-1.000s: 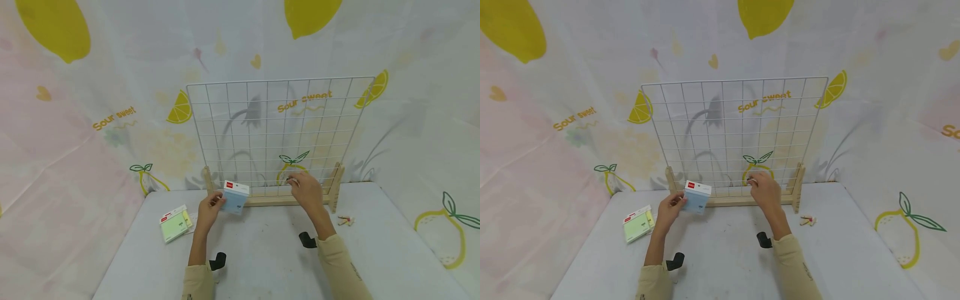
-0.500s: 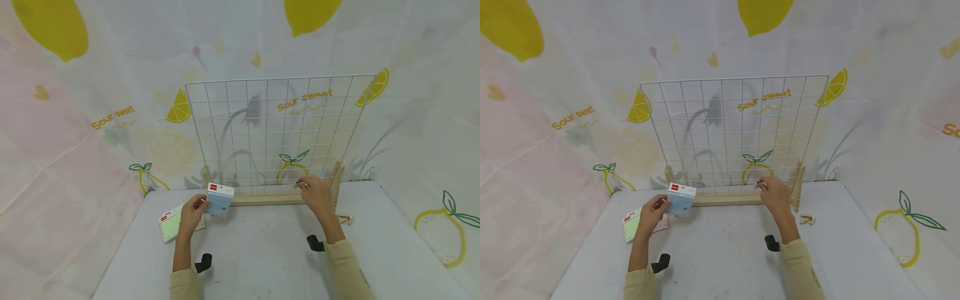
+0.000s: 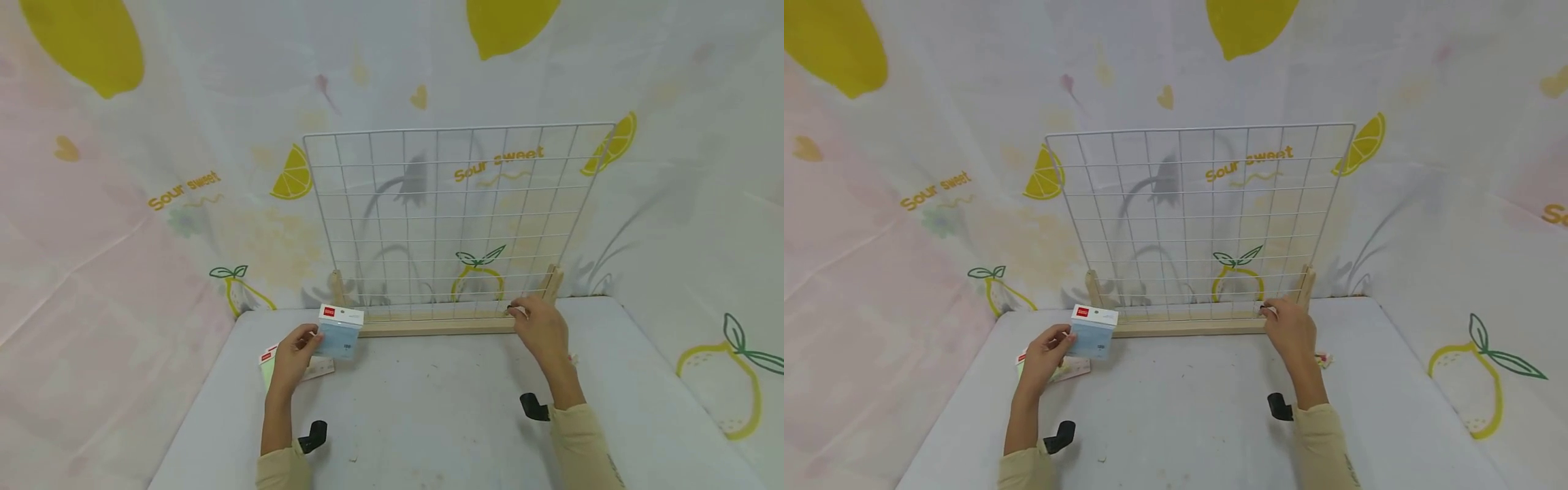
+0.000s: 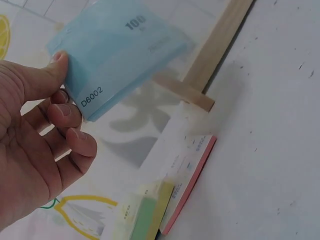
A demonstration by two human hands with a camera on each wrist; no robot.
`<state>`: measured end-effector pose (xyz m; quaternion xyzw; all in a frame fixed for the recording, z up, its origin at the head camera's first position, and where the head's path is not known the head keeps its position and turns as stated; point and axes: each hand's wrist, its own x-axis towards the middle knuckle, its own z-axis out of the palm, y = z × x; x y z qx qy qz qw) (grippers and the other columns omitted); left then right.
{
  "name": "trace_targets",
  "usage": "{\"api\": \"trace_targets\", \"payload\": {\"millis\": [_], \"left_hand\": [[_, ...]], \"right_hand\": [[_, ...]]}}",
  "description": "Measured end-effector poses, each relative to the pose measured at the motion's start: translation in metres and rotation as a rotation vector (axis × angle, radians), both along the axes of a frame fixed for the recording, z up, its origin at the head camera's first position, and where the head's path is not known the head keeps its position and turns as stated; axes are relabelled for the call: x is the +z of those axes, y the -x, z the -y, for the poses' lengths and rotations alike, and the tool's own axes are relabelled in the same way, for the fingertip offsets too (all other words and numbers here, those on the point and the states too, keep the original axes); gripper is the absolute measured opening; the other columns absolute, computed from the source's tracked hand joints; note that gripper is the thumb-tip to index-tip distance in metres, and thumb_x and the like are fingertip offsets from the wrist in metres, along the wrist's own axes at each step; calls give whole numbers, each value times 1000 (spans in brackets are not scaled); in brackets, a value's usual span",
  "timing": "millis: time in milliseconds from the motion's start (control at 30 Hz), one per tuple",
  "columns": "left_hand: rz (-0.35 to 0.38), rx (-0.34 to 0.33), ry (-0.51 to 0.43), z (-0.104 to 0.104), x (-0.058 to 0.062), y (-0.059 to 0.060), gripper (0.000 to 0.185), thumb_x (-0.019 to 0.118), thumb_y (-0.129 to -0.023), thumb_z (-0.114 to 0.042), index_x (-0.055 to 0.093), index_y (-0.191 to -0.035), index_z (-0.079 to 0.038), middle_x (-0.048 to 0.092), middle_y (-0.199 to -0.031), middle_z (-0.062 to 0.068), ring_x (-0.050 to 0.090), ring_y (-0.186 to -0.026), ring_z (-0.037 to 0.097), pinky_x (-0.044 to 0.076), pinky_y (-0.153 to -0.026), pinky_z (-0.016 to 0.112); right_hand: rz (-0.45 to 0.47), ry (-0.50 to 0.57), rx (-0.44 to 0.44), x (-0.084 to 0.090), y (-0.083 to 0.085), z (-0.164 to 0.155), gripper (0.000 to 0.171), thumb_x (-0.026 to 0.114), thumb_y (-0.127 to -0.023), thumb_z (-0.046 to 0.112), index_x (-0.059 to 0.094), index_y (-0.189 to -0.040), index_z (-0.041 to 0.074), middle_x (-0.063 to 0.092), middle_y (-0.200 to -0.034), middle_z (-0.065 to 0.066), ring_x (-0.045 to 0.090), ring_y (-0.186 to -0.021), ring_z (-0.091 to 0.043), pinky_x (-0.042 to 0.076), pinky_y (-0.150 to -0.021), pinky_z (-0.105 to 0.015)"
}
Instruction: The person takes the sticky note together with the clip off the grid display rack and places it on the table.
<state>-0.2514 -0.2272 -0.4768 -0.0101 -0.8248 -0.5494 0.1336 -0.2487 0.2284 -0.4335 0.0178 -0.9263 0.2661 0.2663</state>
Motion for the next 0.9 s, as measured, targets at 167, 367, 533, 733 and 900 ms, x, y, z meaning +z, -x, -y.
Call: {"api": "trace_targets", "payload": {"millis": [167, 367, 533, 733, 900], "left_hand": [[16, 27, -13, 13, 3, -5, 16, 67, -95, -11, 67, -108, -2, 56, -86, 10, 49, -64, 12, 39, -51, 22], [46, 84, 2, 30, 3, -13, 18, 66, -96, -13, 67, -111, -2, 56, -89, 11, 50, -64, 11, 40, -51, 22], [44, 127, 22, 45, 0, -17, 18, 65, -97, -15, 65, -110, -2, 56, -91, 13, 52, -67, 14, 40, -50, 22], [100, 175, 31, 58, -3, -24, 22, 62, -98, -13, 63, -116, 0, 54, -97, 13, 52, -71, 13, 41, -51, 23], [174, 229, 20, 66, -5, -28, 25, 60, -99, -13, 62, -121, 0, 52, -101, 12, 49, -78, 15, 43, -53, 23]], "right_hand": [[-48, 36, -23, -4, -6, -11, 11, 75, -83, 8, 75, -94, 5, 65, -81, -12, 57, -67, -28, 43, -55, -42], [-26, 49, -52, -9, -17, -26, 12, 75, -83, 7, 76, -95, 3, 63, -79, -12, 58, -69, -29, 44, -54, -41], [54, 49, -87, -12, -25, -38, 14, 72, -87, 12, 76, -97, 2, 55, -74, -9, 48, -63, -24, 36, -51, -35], [141, 49, -131, -20, -32, -50, 20, 68, -88, 11, 74, -104, 0, 57, -79, -11, 52, -70, -27, 38, -53, -35], [204, 52, -152, -26, -38, -57, 19, 66, -88, 10, 74, -102, -1, 59, -83, -14, 55, -74, -30, 40, -55, -38]]}}
